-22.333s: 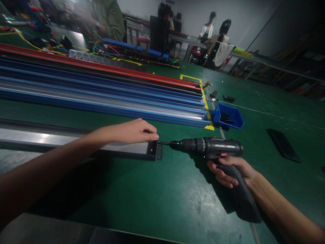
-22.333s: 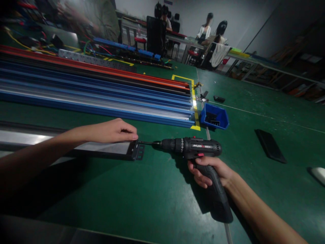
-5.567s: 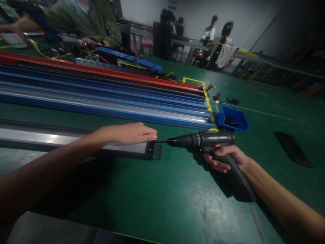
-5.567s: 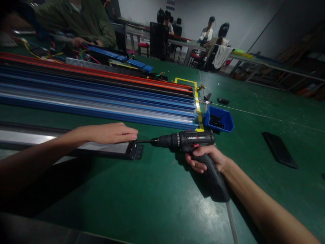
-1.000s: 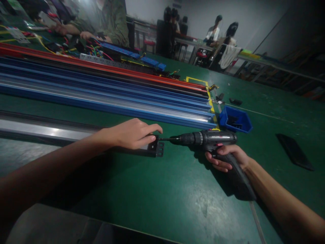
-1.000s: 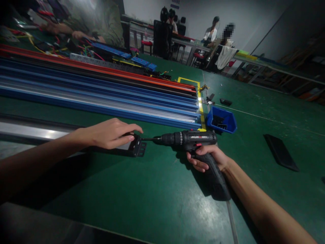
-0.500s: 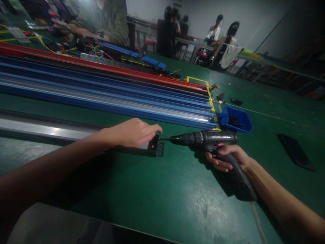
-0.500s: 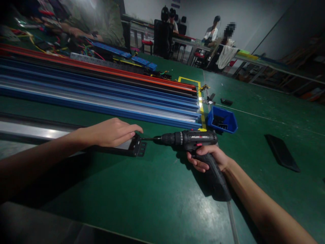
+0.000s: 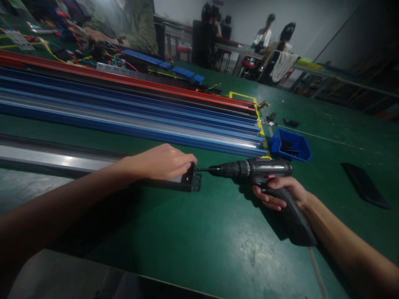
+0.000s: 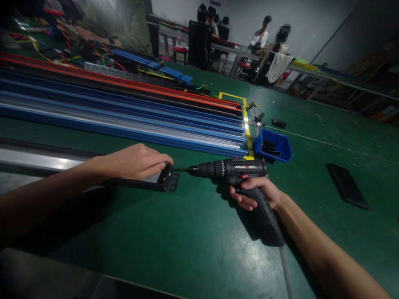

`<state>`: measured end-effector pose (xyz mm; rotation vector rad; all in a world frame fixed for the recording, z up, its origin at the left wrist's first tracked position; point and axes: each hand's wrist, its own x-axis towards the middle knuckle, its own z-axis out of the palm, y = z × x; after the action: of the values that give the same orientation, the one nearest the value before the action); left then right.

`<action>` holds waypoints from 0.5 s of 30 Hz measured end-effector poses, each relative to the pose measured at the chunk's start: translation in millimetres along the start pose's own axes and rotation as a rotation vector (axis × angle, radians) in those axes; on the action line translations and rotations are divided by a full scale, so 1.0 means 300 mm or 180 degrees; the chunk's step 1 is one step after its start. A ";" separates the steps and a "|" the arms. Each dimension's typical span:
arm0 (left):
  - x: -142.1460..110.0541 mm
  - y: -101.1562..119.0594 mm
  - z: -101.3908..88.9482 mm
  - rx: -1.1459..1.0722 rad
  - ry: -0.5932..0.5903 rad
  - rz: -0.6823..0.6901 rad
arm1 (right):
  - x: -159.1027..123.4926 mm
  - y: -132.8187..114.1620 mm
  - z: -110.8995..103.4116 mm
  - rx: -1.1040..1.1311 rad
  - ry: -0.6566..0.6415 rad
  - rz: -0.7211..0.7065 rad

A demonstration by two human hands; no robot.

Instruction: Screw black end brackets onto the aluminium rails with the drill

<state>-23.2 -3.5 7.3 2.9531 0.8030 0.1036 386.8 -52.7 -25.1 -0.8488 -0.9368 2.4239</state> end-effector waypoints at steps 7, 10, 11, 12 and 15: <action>0.000 0.003 0.006 0.0094 0.0033 -0.0071 | 0.006 0.005 -0.017 0.0009 -0.0252 -0.0103; 0.001 0.003 0.007 0.0132 0.0076 -0.0060 | 0.004 0.006 -0.016 0.0068 -0.0279 -0.0086; 0.001 0.002 0.007 0.0122 0.0079 -0.0034 | 0.003 0.006 -0.015 0.0080 -0.0286 -0.0081; 0.001 0.001 0.007 0.0104 0.0082 -0.0002 | 0.003 0.005 -0.014 0.0088 -0.0287 -0.0082; 0.000 -0.002 0.009 0.0049 0.0105 0.0073 | 0.002 0.005 -0.011 0.0089 -0.0280 -0.0092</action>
<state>-23.2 -3.0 4.5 2.9830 0.7775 0.1485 388.3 -51.6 -28.4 -0.7190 -0.9383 2.4608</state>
